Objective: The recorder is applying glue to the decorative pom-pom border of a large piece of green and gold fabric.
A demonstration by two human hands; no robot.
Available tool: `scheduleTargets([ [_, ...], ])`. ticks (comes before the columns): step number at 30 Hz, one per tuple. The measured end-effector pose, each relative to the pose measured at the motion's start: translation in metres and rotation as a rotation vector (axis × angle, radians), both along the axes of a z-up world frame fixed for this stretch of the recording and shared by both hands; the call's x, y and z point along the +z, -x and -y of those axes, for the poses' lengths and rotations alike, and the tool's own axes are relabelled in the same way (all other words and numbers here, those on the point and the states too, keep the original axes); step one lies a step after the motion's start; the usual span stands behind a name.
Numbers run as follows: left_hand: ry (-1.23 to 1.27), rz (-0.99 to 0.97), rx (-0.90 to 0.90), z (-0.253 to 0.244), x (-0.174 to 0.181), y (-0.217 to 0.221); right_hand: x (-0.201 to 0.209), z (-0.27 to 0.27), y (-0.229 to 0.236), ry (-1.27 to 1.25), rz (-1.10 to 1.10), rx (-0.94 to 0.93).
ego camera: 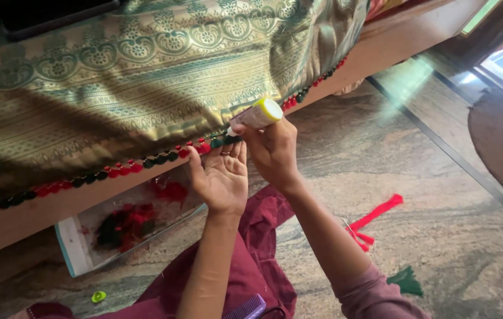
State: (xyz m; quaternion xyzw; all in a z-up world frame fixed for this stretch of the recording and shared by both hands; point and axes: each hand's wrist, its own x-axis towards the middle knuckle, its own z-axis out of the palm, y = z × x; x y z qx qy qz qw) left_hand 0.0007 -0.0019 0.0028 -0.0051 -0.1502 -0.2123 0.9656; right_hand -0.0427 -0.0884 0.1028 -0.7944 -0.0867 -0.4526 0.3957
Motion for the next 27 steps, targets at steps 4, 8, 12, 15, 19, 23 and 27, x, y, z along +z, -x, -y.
scheduleTargets([
  [4,-0.055,0.021,0.027,-0.004,0.004,0.004,-0.002,-0.002,0.000,-0.019,-0.006,0.011],
  [8,-0.048,0.012,0.037,-0.005,0.002,0.004,-0.002,-0.004,0.000,0.006,-0.001,0.020],
  [12,-0.037,0.053,0.071,-0.003,-0.002,0.003,-0.006,-0.004,0.001,0.046,0.004,0.007],
  [15,0.022,0.079,0.042,0.002,-0.017,-0.003,-0.001,-0.005,0.004,0.088,0.034,0.007],
  [19,0.004,0.063,0.017,0.001,-0.001,0.001,-0.011,0.008,0.001,0.142,0.099,0.034],
  [23,0.005,-0.025,-0.024,0.004,0.006,-0.001,-0.027,0.028,-0.008,-0.229,0.059,0.179],
  [27,0.157,0.034,-0.092,0.014,-0.023,-0.011,-0.034,0.040,-0.010,-0.356,-0.047,0.158],
])
